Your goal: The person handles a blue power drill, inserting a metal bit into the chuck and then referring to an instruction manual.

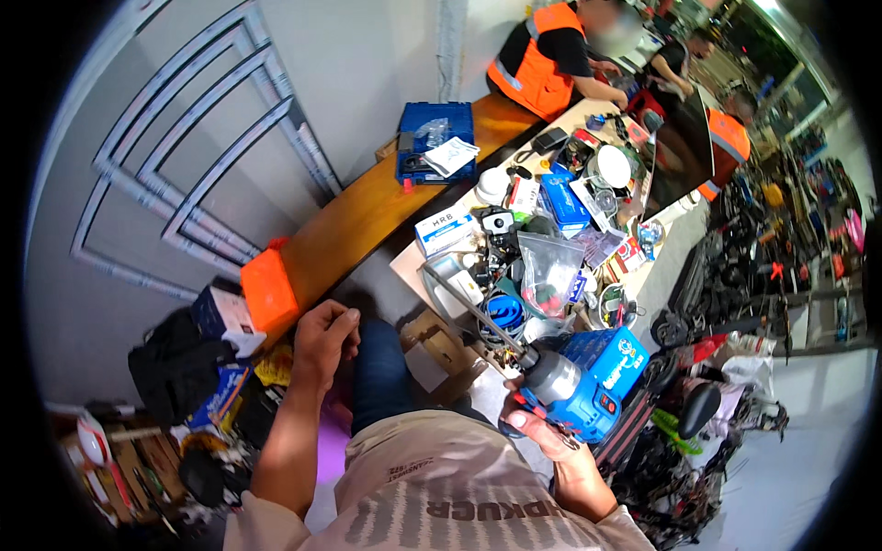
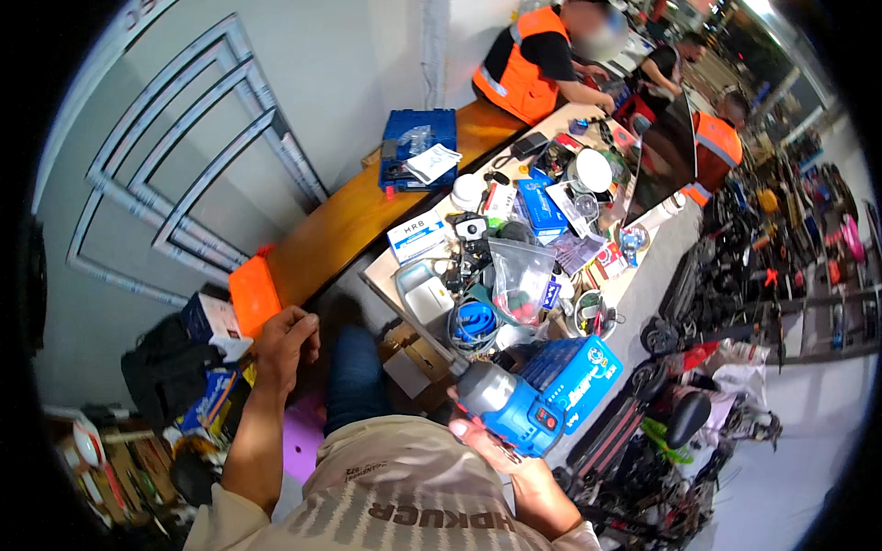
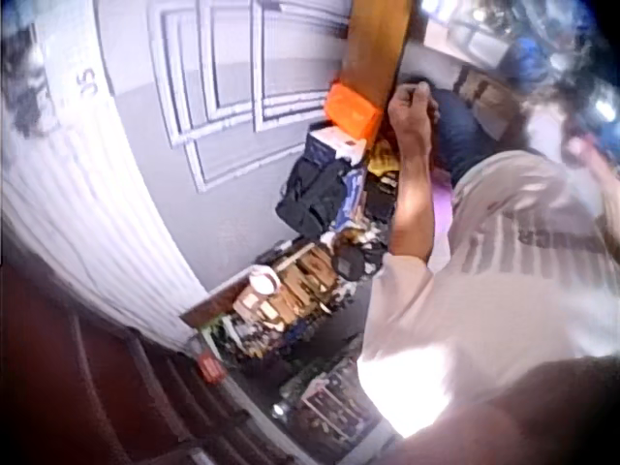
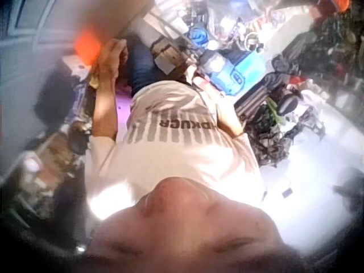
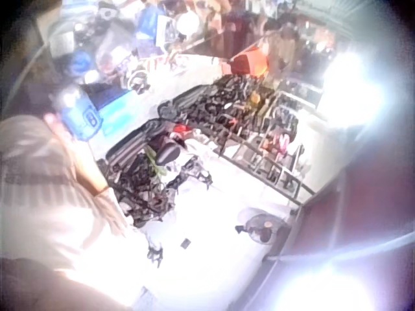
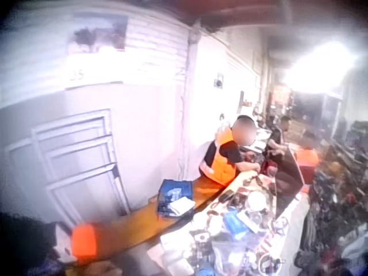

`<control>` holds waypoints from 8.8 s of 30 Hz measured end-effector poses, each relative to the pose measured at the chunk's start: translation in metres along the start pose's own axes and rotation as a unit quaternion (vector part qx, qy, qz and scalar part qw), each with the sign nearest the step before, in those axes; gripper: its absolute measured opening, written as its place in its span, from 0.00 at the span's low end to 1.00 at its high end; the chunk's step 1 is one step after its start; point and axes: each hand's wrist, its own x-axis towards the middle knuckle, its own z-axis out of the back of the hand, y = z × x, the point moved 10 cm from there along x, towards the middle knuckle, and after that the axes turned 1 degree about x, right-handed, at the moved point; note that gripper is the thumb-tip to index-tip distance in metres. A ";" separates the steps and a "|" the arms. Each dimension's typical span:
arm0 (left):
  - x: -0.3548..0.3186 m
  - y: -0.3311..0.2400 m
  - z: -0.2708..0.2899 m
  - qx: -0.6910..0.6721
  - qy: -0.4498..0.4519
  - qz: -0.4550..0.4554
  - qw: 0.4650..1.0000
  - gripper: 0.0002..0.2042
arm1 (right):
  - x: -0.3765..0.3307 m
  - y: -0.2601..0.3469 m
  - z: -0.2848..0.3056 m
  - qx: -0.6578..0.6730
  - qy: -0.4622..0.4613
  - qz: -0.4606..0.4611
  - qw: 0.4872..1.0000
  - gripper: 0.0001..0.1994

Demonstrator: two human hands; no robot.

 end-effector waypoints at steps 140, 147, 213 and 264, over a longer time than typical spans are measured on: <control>0.465 0.120 -0.113 -0.149 0.767 0.447 0.437 0.57 | 0.544 -0.119 -0.191 -0.325 -0.644 -0.006 0.692 0.18; 0.469 0.124 -0.115 -0.154 0.759 0.459 0.435 0.56 | 0.538 -0.128 -0.184 -0.312 -0.653 -0.016 0.690 0.11; 0.569 0.136 -0.129 -0.262 0.694 0.500 0.447 0.37 | 0.403 -0.275 -0.203 0.007 -0.771 -0.076 0.633 0.10; 0.574 0.144 -0.130 -0.259 0.703 0.534 0.391 0.34 | 0.396 -0.273 -0.215 -0.038 -0.794 -0.102 0.598 0.10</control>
